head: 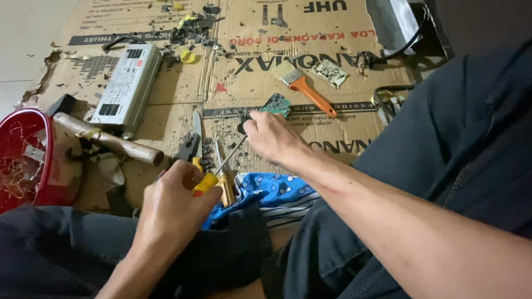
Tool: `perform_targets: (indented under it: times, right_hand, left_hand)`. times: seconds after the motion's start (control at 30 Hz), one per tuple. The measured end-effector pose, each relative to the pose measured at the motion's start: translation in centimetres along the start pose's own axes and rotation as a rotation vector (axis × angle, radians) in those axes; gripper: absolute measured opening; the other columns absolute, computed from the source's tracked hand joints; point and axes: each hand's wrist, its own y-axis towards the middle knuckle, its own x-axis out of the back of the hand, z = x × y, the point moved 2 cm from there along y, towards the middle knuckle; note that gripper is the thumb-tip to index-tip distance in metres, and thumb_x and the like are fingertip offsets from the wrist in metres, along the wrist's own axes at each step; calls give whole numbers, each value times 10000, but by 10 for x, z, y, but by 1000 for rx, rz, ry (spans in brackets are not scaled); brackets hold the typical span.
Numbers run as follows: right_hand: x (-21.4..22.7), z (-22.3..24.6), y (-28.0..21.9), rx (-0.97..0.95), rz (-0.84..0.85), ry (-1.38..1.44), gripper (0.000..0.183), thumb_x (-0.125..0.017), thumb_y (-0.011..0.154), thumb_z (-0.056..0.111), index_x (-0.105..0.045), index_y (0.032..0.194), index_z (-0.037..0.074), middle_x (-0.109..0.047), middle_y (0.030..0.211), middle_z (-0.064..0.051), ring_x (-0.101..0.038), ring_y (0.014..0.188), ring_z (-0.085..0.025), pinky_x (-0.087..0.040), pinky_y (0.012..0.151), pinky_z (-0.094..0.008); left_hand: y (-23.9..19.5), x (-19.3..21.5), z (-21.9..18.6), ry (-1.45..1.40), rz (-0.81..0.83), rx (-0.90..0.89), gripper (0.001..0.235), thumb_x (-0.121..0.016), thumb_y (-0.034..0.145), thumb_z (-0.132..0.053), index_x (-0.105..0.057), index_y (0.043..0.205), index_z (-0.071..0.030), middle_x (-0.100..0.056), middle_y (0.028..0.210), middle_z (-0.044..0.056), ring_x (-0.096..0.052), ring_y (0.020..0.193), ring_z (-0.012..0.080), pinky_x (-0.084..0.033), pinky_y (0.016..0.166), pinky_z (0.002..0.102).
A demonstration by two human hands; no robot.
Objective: The person is sitting on the floor disassembling a small electronic component. They use a screwdriver to remove screws and pliers to pull out parts from the device's casing. The workspace is cluttered with tools and electronic debris.
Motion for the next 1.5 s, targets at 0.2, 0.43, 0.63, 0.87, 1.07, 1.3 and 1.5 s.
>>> perform_targets:
  times: [0.2,0.43,0.63,0.87,1.07,1.3,1.5]
  right_hand:
    - [8,24,-1,169,-11,131,468,-320,1044,206,-577,1317,-74,-452,494,38,-366,316,-77,-281,209,-231]
    - [-14,-3,17,201,-11,87,287,-395,1073,167,-544,836,103,-462,570,40,-358,366,-81,-294,244,-227]
    - [11,14,2,56,93,72,328,-342,1063,270,-478,790,149,-404,654,47,-387,521,-116,-334,431,-289]
    - [38,16,-1,-281,261,471,279,-444,963,259,-580,1111,66,-686,928,-139,-625,692,-233,-522,527,-325]
    - [22,21,-10,-456,275,838,349,-496,910,273,-523,1129,3,-667,895,-174,-711,724,-302,-605,600,-369]
    - [12,11,-4,-439,178,853,332,-545,872,248,-515,1113,21,-722,888,-257,-714,674,-357,-547,504,-400]
    - [9,13,-6,-450,169,794,366,-539,879,246,-498,1158,12,-735,870,-254,-704,663,-326,-498,493,-346]
  left_hand:
    - [-20,-18,12,301,-345,-445,322,-586,994,-419,-578,786,-173,-683,681,70,-671,588,361,-483,468,504]
    - [0,16,-10,-482,379,325,644,-585,928,-519,-789,880,90,-506,460,163,-386,333,200,-317,321,294]
    - [-5,9,-17,-29,200,83,310,-786,709,-444,-771,825,-157,-731,772,43,-631,751,179,-421,713,349]
    - [-2,-6,-4,-74,-16,39,410,-719,806,-508,-768,1132,-264,-789,1059,47,-712,1076,286,-530,918,436]
    - [-9,-3,1,-36,9,108,396,-654,863,-558,-742,1207,-384,-771,1055,63,-703,1090,340,-576,923,506]
    - [-9,-3,2,11,56,115,420,-591,878,-565,-727,1231,-381,-754,1134,79,-698,1095,379,-568,943,523]
    - [-15,4,-2,19,90,139,415,-576,907,-537,-725,1254,-363,-745,1153,95,-699,1098,391,-569,933,522]
